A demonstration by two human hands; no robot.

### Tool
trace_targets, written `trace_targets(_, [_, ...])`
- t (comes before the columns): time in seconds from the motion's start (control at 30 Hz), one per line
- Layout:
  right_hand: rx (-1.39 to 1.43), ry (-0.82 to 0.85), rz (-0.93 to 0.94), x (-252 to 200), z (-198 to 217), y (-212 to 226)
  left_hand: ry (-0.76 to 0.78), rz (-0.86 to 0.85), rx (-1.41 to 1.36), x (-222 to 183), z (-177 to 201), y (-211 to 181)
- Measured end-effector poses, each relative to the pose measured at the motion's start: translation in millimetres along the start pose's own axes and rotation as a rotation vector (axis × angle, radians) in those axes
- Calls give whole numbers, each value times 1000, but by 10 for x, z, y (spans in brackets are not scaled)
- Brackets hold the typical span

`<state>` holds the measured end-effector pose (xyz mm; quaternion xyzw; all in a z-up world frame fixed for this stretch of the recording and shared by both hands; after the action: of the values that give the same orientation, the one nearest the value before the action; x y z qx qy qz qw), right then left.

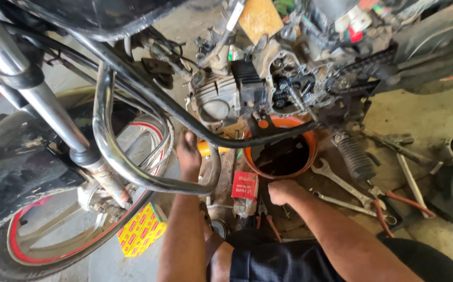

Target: The person sits on the floor beside a motorcycle with its engine partially disassembled and works on the engine area, handling small parts and fasteners and using wrenches and pliers from the cardboard on the floor. They pick up and set down tools and reach into the engine case while an orange basin sits below to catch fluid or parts.

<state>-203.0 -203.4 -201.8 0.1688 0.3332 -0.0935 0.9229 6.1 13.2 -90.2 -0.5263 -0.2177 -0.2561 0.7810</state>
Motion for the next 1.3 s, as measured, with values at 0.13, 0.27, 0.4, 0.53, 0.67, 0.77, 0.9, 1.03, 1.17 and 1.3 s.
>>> trace_targets(0.13, [-102, -73, 97, -50, -39, -60, 73, 312, 72, 12, 48, -241])
trace_targets(0.27, [-78, -102, 117, -118, 87, 12, 64, 308, 263, 50, 112, -320])
trace_targets(0.4, [-111, -32, 142, -190, -6, 1, 191, 282, 352, -87, 151, -95])
trace_targets(0.53, [-19, -101, 107, -138, 133, -63, 278, 603, 481, 34, 235, -563])
trace_targets(0.67, [-65, -48, 96, -10, 94, -101, 260, 517, 459, -92, 426, -741])
trace_targets(0.77, [-81, -67, 73, 22, 146, -77, 368, 610, 372, -11, 722, -1456])
trace_targets(0.9, [-67, -37, 69, 67, 78, -38, 502, 361, 273, 147, 960, -1851])
trace_targets(1.03, [-117, -60, 78, -53, 69, 37, 343, 413, -196, 616, 590, -1635])
trace_targets(1.17, [-95, -17, 48, -185, 118, 86, 150, 518, -405, 795, 398, -1439])
trace_targets(1.3, [-94, -41, 34, -220, 152, 26, 26, 267, -155, 773, 270, -1087])
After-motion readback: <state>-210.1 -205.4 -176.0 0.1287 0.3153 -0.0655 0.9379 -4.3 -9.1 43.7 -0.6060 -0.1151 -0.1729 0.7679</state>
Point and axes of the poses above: each hand's wrist, its own x-axis towards the middle knuckle, its own z-axis out of the back of the hand, y = z × x, the point moved 1 cm from there along x, towards the middle knuckle, and after that the axes turned 2 degrees about -y, right-handed, at the moved point
